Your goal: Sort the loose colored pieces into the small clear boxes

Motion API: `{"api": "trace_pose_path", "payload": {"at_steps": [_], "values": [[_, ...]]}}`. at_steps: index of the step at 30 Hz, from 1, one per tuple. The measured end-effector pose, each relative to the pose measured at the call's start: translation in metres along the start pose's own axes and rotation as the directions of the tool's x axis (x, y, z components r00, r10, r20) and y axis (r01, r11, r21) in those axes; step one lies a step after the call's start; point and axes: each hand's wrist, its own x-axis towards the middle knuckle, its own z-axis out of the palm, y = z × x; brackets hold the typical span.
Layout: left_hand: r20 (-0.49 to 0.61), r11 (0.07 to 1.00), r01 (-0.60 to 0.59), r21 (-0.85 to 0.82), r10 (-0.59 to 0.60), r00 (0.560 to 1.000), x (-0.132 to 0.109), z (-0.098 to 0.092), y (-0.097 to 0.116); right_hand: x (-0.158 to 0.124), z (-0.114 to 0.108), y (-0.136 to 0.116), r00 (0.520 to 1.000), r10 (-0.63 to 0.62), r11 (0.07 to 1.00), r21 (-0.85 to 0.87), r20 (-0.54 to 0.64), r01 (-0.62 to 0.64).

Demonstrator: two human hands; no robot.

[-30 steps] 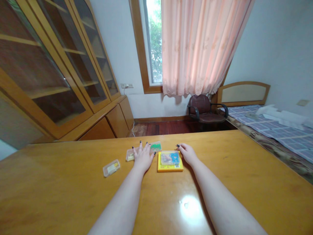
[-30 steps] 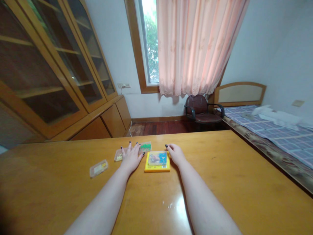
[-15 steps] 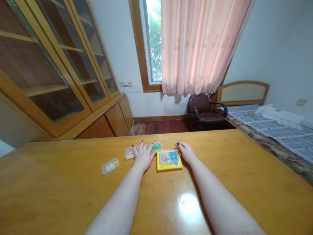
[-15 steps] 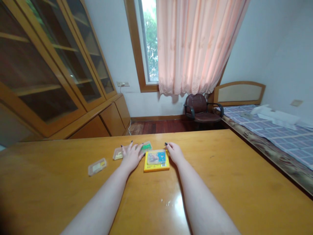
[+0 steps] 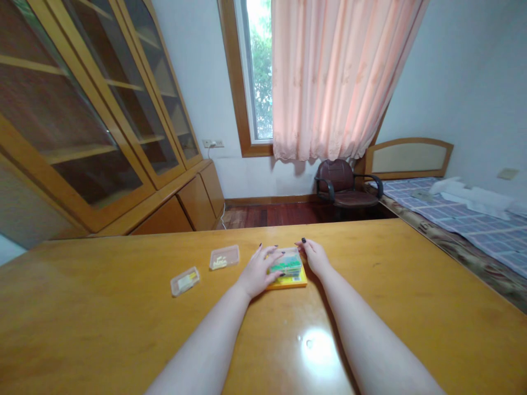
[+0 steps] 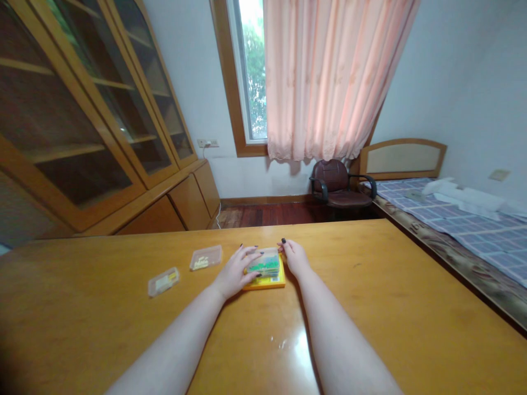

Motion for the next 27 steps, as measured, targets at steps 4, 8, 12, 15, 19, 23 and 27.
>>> {"api": "trace_pose_path", "payload": {"at_steps": [4, 8, 12, 15, 19, 23, 27], "values": [[0.048, 0.998, -0.016, 0.067, 0.013, 0.999, 0.001, -0.004, -0.004, 0.0, 0.0, 0.0, 1.0, 0.004, 1.0, 0.006, 0.006, -0.004], [-0.243, 0.874, 0.416, 0.25, -0.359, 0.901, -0.005, -0.015, -0.022, 0.001, 0.0, 0.001, 1.0, 0.012, 0.999, 0.034, -0.005, -0.012], [-0.382, 0.428, 0.85, 0.309, -0.762, 0.523, -0.012, -0.016, -0.044, 0.002, 0.0, 0.001, 1.0, 0.01, 0.999, 0.052, -0.006, -0.01], [-0.241, 0.414, 0.828, 0.379, -0.82, 0.52, -0.011, -0.009, -0.045, 0.001, -0.001, -0.001, 1.0, 0.017, 0.999, 0.046, 0.005, -0.017], [-0.103, 0.616, 0.676, 0.404, -0.704, 0.702, -0.004, 0.002, -0.027, 0.0, -0.001, -0.006, 0.999, 0.043, 0.999, 0.025, 0.006, -0.043], [-0.003, 0.772, 0.533, 0.346, -0.567, 0.824, -0.003, 0.003, -0.025, 0.0, -0.002, -0.008, 0.998, 0.061, 0.998, -0.017, 0.02, -0.06], [0.061, 0.805, 0.501, 0.318, -0.545, 0.836, -0.008, -0.001, -0.038, 0.002, -0.002, -0.004, 0.997, 0.068, 0.997, -0.031, 0.024, -0.067]]}}
